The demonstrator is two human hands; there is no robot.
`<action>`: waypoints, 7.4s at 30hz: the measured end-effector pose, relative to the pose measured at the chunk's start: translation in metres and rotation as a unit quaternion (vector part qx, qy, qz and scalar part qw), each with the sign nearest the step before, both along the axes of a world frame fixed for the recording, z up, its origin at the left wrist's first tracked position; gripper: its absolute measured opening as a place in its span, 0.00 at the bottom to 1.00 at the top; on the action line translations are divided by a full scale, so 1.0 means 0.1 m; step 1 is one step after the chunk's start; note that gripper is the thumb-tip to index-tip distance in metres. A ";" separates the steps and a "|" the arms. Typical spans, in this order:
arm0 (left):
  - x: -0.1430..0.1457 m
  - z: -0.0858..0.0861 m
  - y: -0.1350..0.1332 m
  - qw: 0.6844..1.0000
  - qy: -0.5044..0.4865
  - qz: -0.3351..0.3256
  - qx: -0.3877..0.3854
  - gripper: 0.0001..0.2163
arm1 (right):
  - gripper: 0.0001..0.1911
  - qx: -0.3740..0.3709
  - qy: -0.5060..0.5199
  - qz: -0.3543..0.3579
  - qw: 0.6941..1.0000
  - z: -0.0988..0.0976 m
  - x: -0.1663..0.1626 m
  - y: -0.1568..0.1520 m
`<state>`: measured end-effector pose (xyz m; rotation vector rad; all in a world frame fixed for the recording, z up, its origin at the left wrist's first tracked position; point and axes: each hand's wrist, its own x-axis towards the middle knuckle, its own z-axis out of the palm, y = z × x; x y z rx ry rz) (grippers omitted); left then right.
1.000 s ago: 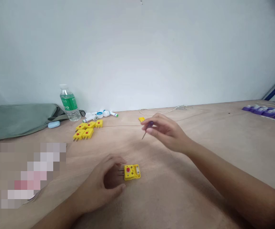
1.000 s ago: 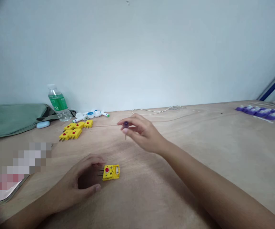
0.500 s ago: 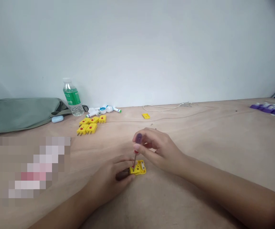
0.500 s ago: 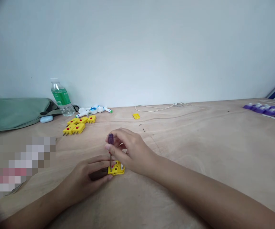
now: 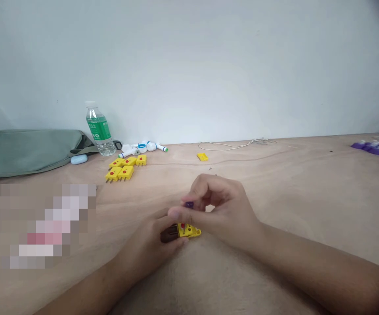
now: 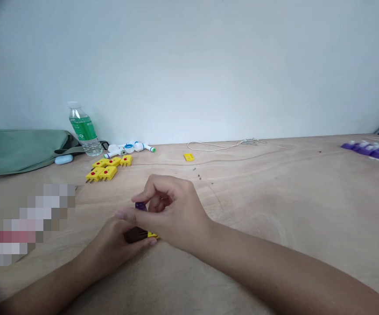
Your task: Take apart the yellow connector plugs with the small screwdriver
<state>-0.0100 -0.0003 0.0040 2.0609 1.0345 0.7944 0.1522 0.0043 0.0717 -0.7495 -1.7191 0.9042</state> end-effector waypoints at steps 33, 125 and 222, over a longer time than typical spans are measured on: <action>-0.03 0.02 -0.01 0.993 0.025 -0.016 0.111 0.15 | 0.15 -0.217 0.037 0.232 0.947 -0.06 0.14 0.18; -0.08 -0.02 0.03 0.998 0.011 -0.022 0.050 0.06 | 0.22 0.127 -0.109 0.118 0.979 -0.24 0.22 0.20; 0.07 0.03 -0.05 0.998 -0.026 0.037 0.036 0.04 | 0.12 -0.039 0.073 0.186 0.979 -0.04 0.13 0.00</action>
